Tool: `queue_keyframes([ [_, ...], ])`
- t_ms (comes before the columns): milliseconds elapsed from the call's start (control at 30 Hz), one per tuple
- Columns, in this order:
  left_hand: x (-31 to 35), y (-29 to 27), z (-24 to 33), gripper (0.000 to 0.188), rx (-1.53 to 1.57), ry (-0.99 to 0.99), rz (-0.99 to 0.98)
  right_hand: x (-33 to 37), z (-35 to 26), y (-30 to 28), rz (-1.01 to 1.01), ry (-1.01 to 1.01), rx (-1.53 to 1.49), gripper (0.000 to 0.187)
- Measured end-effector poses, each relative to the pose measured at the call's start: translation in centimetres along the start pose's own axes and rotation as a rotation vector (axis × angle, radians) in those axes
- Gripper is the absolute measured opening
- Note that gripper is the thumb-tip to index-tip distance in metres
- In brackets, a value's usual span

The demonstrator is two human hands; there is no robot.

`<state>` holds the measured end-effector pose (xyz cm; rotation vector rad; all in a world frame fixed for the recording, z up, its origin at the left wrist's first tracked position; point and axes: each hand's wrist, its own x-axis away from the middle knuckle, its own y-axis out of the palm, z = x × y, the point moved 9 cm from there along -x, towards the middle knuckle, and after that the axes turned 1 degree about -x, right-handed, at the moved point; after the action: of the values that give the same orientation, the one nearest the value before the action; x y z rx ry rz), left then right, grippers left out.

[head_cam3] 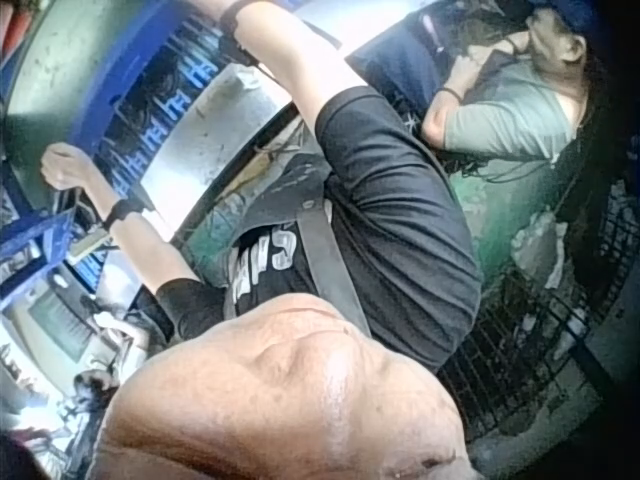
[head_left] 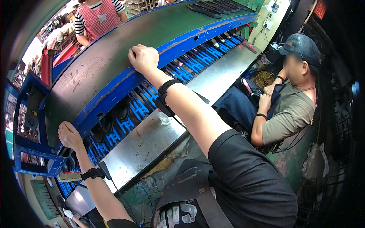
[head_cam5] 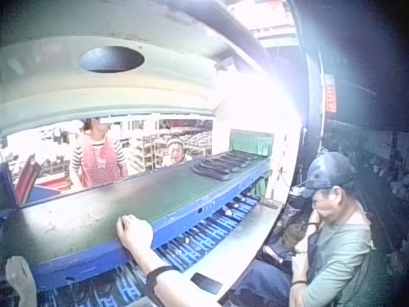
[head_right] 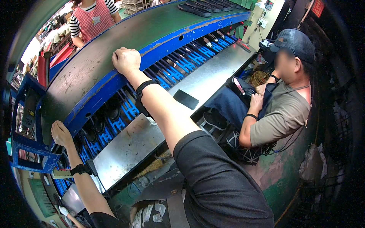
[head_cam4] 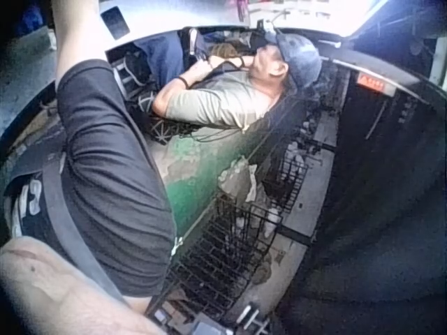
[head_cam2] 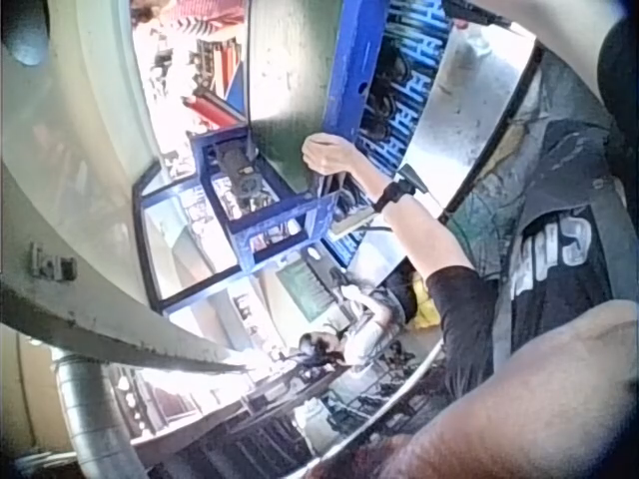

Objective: Operating and monitoring a shoe manufacturing conveyor rack while other workers process shoes at adjacent stations.

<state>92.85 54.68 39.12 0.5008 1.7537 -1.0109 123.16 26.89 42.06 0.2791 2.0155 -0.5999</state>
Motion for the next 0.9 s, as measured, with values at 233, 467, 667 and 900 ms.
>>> queue_keyframes([
  [233,-0.14,-0.05,0.32,0.028,-0.001,-0.002,-0.013,-0.15,0.06,-0.27,0.02,-0.021,-0.002,0.026],
  [467,-0.12,0.08,-0.1,0.025,0.014,-0.019,-0.034,-0.25,-0.31,-0.57,0.04,-0.035,-0.016,0.026],
  [667,-0.32,-0.07,0.25,0.026,0.012,-0.01,-0.031,-0.35,-0.14,-0.57,0.034,-0.034,0.003,0.026],
  [900,-0.21,0.15,0.15,0.026,0.009,-0.007,-0.022,-0.39,0.04,-0.28,0.008,-0.017,-0.001,0.026],
])
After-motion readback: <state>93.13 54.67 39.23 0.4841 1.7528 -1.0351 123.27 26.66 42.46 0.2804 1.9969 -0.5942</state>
